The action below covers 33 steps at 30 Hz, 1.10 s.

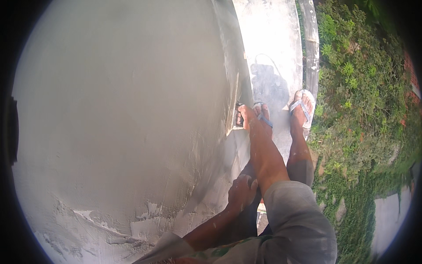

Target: The person applies wet plaster to an exterior wall using a trowel, smoothing the surface in repeated strokes. The person then uses a cloth to wipe and finish the plastered area.

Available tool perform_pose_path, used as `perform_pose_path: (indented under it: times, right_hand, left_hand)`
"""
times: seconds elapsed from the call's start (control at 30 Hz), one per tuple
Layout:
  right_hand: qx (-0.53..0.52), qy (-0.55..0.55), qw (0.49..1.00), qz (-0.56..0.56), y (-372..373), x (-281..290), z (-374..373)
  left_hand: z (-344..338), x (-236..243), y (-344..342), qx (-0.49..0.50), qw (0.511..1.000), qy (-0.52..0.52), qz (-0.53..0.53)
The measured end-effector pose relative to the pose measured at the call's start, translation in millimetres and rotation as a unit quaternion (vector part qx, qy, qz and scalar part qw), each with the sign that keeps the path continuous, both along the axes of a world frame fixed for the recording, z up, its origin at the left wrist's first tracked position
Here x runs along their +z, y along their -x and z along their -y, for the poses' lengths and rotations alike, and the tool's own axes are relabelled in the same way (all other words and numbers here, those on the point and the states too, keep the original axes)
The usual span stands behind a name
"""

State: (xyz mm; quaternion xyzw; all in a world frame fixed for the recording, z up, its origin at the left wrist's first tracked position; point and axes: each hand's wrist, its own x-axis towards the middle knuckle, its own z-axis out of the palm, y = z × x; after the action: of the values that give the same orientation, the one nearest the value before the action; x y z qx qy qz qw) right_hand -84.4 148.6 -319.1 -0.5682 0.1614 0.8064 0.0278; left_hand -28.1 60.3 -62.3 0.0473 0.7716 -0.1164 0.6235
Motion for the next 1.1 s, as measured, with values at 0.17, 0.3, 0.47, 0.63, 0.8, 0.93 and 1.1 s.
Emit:
perform_pose_path:
  times: [0.17,0.3,0.47,0.63,0.8,0.93,1.1]
  right_hand:
    - [0.167,0.018,0.985,0.037,42.6,-58.9,-9.2]
    - [0.254,-0.126,0.958,-0.046,122.1,-94.7,-93.4]
    - [0.255,-0.258,0.926,-0.109,199.0,-17.1,-196.9]
    - [0.286,-0.354,0.875,-0.169,195.3,85.4,-202.8]
    - [0.318,-0.561,0.742,-0.186,138.3,195.1,-137.4]
    - [0.368,-0.516,0.720,-0.282,82.0,284.4,-79.7]
    - [0.366,-0.471,0.714,-0.368,43.4,317.6,-54.8]
  left_hand:
    - [-2.1,-1.0,6.5,0.001,0.998,-0.015,-0.055]
    - [2.7,-0.2,4.6,0.019,0.995,-0.042,-0.087]
    - [3.6,1.7,1.2,0.044,0.994,-0.045,-0.090]
    - [0.8,3.1,-2.0,0.029,0.992,-0.067,-0.099]
    - [9.6,-1.1,-8.5,0.014,0.998,-0.032,-0.053]
    - [23.7,-8.5,-11.3,-0.075,0.982,-0.170,-0.037]
    - [12.5,1.6,-8.2,-0.104,0.971,-0.173,-0.130]
